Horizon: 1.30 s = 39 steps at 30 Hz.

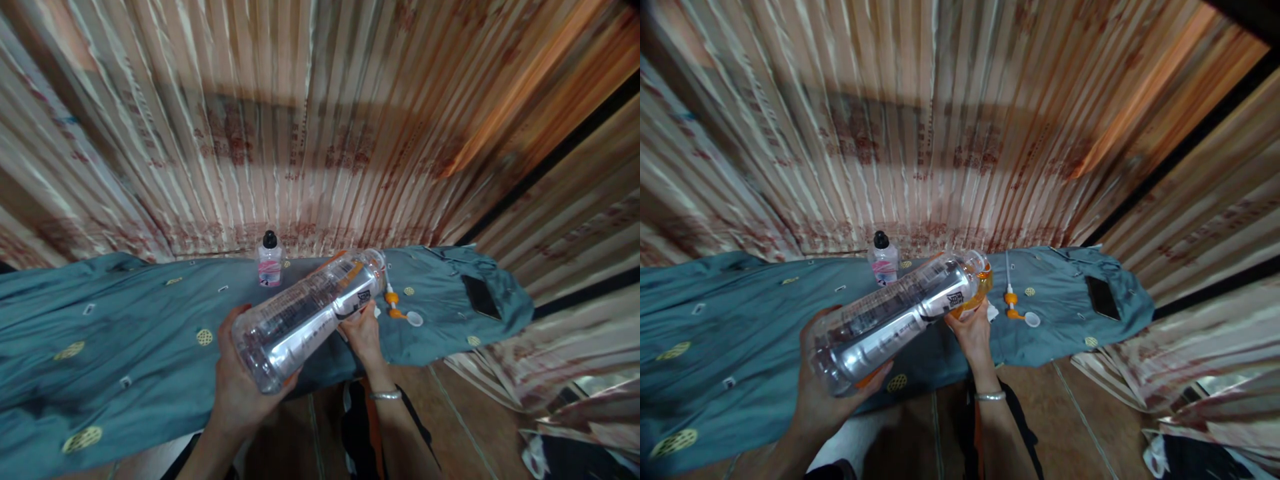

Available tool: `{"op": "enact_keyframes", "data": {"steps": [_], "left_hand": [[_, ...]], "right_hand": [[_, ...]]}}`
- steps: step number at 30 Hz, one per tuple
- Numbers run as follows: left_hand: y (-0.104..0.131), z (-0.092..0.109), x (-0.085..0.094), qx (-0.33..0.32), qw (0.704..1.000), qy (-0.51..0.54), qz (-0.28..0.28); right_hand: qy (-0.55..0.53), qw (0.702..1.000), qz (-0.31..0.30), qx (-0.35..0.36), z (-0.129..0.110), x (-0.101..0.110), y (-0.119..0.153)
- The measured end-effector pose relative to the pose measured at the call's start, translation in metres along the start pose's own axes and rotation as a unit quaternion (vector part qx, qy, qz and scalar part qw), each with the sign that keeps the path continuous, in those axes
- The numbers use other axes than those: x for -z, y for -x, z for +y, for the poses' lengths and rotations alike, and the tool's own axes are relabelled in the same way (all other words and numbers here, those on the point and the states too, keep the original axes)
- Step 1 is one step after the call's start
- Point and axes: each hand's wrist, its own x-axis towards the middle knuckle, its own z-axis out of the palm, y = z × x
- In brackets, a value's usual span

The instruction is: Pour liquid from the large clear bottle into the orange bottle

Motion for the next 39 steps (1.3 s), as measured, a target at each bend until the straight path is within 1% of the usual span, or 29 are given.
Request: {"op": "enact_keyframes", "data": {"steps": [3,7,13,17,22,26,29,35,39], "left_hand": [[0.0,0.005,0.001,0.019,1.0,0.013,-0.005],[0.001,0.009,0.001,0.015,1.0,0.013,-0.006],[0.0,0.002,0.001,0.002,1.0,-0.002,0.003],[0.0,-0.004,0.001,-0.009,1.0,0.012,0.001],[-0.001,-0.003,0.002,-0.011,1.0,0.016,-0.003],[-0.001,0.002,0.003,0.016,1.0,0.017,-0.005],[0.0,0.002,0.004,0.023,1.0,0.016,-0.004],[-0.001,-0.006,0.002,0.004,1.0,0.005,0.012],[-0.003,-0.004,0.003,-0.013,1.0,0.005,0.008]], "right_hand": [[0.001,1.0,0.002,0.008,0.002,-0.001,0.0],[-0.006,1.0,0.002,0.012,0.005,-0.002,0.001],[0.002,1.0,-0.005,0.01,0.006,-0.002,0.0],[-0.001,1.0,-0.002,0.014,0.006,-0.003,-0.001],[0.003,1.0,0.007,0.019,0.007,-0.005,0.0],[0.01,1.0,0.007,0.02,0.009,-0.006,-0.001],[0.008,1.0,0.006,0.025,0.011,-0.006,-0.001],[0.012,1.0,0.004,0.015,0.009,-0.006,0.0],[0.013,1.0,0.002,0.008,0.007,-0.005,0.0]]}}
